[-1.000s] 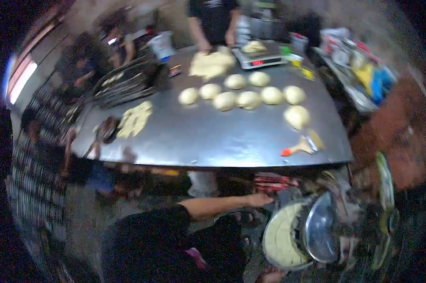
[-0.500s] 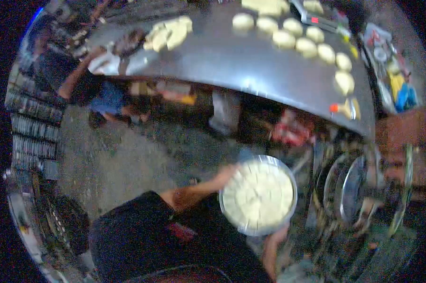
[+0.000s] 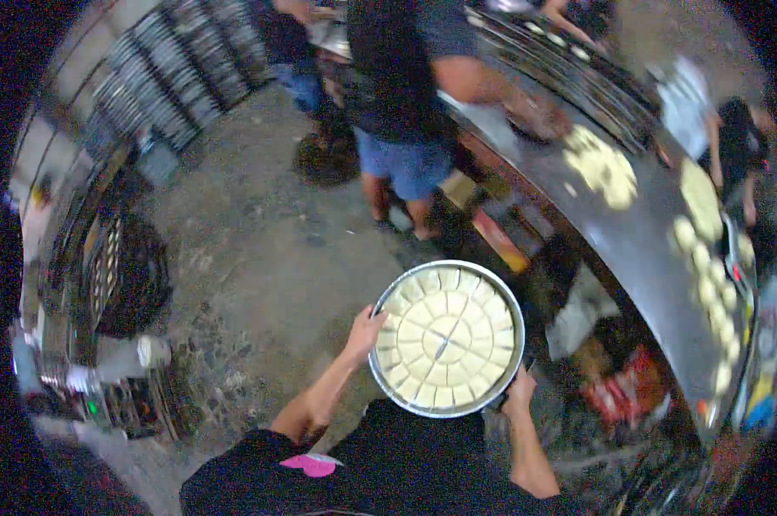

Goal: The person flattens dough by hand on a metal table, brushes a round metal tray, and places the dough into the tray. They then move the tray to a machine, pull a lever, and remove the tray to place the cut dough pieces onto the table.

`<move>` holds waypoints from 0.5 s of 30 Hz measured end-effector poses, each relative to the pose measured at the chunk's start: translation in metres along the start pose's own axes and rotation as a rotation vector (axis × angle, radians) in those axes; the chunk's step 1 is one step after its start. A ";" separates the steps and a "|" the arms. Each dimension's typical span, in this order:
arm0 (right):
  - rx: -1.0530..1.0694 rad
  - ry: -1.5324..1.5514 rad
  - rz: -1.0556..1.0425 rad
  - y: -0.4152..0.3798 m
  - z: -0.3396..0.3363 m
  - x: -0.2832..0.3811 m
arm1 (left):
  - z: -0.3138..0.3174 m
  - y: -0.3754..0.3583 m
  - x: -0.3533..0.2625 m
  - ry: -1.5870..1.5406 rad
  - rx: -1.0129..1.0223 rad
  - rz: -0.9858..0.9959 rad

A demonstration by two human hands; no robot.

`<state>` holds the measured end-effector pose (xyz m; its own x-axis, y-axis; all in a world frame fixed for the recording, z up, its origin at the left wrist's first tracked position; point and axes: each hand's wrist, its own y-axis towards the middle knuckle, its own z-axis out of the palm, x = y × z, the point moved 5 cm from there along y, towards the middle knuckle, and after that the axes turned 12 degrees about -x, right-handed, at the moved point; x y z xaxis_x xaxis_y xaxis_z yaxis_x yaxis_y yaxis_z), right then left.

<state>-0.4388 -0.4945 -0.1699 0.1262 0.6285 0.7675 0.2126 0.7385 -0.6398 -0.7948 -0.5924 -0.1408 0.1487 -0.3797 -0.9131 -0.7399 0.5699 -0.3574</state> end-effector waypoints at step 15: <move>1.337 -0.092 0.451 -0.192 0.677 0.150 | -0.344 0.272 -0.061 -0.850 -0.618 -0.014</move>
<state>-1.1167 -0.3764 0.0408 -0.1381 0.8442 0.5179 -0.9003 0.1109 -0.4209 -1.2304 -0.6649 -0.1152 0.3943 0.3899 -0.8322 -0.9049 0.0072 -0.4255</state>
